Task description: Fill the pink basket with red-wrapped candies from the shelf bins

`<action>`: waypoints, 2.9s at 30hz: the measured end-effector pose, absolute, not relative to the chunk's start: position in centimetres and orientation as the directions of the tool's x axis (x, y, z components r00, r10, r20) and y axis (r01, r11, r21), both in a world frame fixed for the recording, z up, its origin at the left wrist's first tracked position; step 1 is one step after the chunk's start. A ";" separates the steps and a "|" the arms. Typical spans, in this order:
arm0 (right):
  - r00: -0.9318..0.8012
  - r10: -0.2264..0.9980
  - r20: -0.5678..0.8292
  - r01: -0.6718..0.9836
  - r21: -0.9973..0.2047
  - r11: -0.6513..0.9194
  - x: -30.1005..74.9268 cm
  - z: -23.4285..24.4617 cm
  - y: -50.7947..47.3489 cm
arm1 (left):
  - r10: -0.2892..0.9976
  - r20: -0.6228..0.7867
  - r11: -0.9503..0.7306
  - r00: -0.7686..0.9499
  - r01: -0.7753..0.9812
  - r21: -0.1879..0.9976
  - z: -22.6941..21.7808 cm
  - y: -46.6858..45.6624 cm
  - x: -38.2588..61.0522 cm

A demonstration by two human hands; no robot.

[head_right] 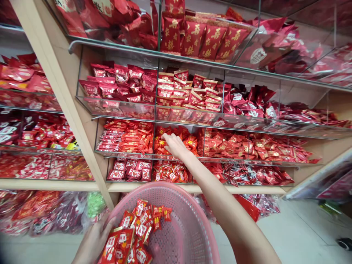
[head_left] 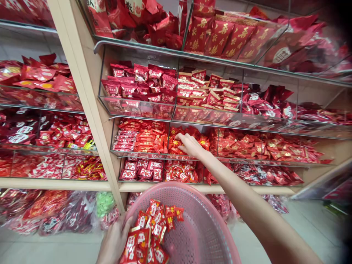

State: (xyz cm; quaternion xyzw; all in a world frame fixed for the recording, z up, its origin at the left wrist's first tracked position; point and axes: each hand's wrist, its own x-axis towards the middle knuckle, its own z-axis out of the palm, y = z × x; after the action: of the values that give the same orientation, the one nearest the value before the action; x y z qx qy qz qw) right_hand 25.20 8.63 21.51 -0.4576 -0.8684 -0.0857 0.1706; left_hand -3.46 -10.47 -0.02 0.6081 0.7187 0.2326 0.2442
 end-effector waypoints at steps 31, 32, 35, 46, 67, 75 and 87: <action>-0.486 0.867 0.114 0.613 -0.662 0.431 25.0 1.0 -3.0 | 0.994 -0.109 0.038 0.021 0.857 0.514 1.9 -0.9 0.7; -0.467 0.880 0.085 0.630 -0.666 0.399 24.7 -0.4 -2.6 | 0.994 -0.107 0.038 0.016 0.872 0.488 1.7 -0.9 0.8; -0.414 0.909 0.043 0.673 -0.658 0.338 24.1 -3.1 -1.8 | 0.996 -0.087 0.018 0.020 0.907 0.421 1.4 -1.2 0.6; -0.380 0.922 0.067 0.696 -0.635 0.333 24.0 -4.7 -2.4 | 0.995 -0.099 0.041 -0.008 0.942 0.332 1.6 -2.0 1.2; -0.164 0.696 0.699 0.905 -0.174 0.388 26.7 20.2 5.2 | 0.983 -0.157 0.117 -0.099 0.988 0.105 3.4 -4.1 1.5; -0.109 0.806 0.582 0.991 0.000 0.134 23.4 21.5 9.2 | 0.988 -0.114 0.123 -0.109 0.984 0.128 2.5 -5.1 1.3; -0.096 0.728 0.679 0.865 -0.305 0.399 24.8 19.9 1.5 | 0.985 -0.132 0.132 -0.110 0.978 0.164 2.7 -4.8 1.4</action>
State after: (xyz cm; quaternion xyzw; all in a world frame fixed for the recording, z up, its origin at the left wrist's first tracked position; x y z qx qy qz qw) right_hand 24.75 1.52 19.87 -0.5413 -0.7354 -0.0859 0.3985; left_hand 1.39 -4.85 2.71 0.6587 0.7449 0.0180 0.1043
